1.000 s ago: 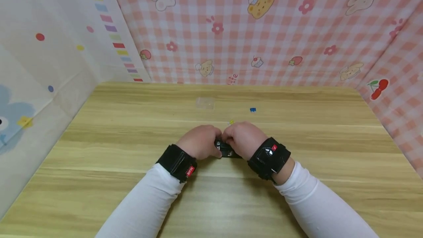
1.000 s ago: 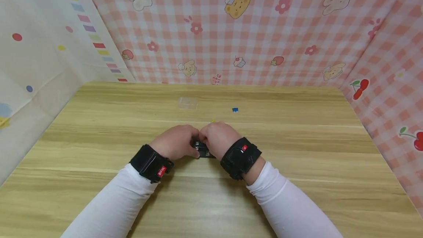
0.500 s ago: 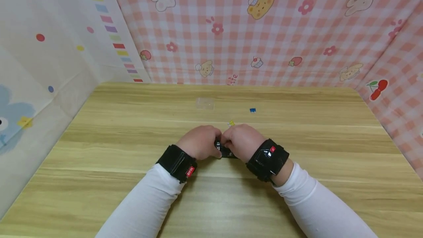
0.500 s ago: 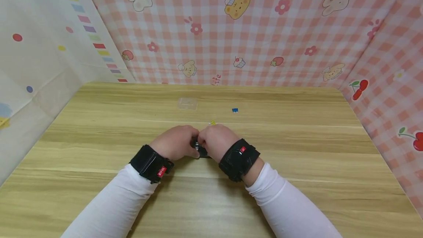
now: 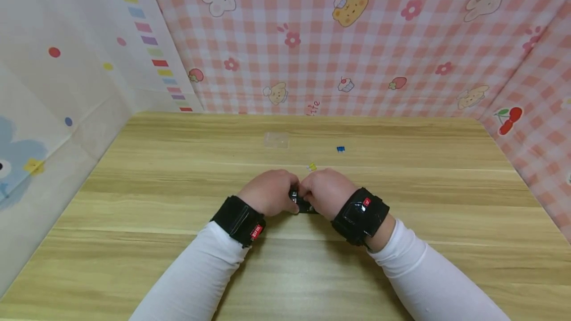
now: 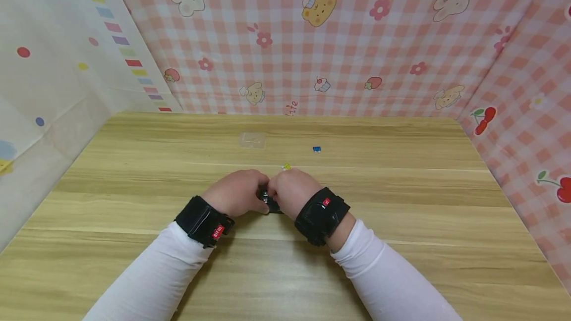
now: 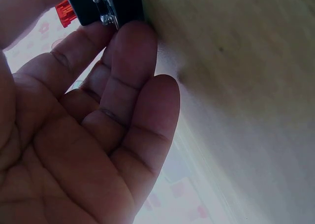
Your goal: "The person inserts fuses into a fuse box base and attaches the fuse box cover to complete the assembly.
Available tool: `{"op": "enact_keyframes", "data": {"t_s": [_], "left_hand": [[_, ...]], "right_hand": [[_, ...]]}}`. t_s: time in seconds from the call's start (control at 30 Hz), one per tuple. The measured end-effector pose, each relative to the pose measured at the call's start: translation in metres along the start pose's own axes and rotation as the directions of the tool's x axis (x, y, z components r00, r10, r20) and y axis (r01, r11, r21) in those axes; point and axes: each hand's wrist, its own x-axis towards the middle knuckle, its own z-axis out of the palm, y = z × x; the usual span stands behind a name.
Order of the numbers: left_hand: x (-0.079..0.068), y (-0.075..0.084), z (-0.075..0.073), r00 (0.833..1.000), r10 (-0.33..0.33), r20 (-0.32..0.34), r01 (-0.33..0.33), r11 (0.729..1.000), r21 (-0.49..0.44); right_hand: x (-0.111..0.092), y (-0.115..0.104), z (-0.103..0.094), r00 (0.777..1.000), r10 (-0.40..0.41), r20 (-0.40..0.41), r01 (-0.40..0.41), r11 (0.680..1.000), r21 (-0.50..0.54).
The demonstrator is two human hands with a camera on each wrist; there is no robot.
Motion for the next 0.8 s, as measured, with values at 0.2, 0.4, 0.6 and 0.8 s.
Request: {"op": "enact_keyframes", "data": {"t_s": [0.2,0.4,0.6,0.8], "left_hand": [[-0.0002,-0.0003,0.0005,1.000,0.000,-0.005,0.000,1.000,0.002],[0.0000,-0.0005,0.0007,1.000,0.001,-0.003,-0.001,1.000,0.007],[0.0001,0.0000,0.0002,1.000,-0.006,0.002,0.006,1.000,0.003],[-0.0002,-0.0002,0.0003,1.000,-0.003,0.000,0.003,1.000,0.005]], "right_hand": [[-0.0010,-0.0018,-0.0006,1.000,-0.009,-0.002,0.009,0.999,-0.051],[-0.0019,-0.0023,-0.0003,1.000,-0.020,-0.009,0.020,0.997,-0.076],[-0.0018,-0.0027,-0.0012,1.000,-0.005,0.006,0.005,0.997,-0.071],[-0.0022,-0.0031,-0.0016,1.000,0.001,0.013,0.000,0.998,-0.061]]}}
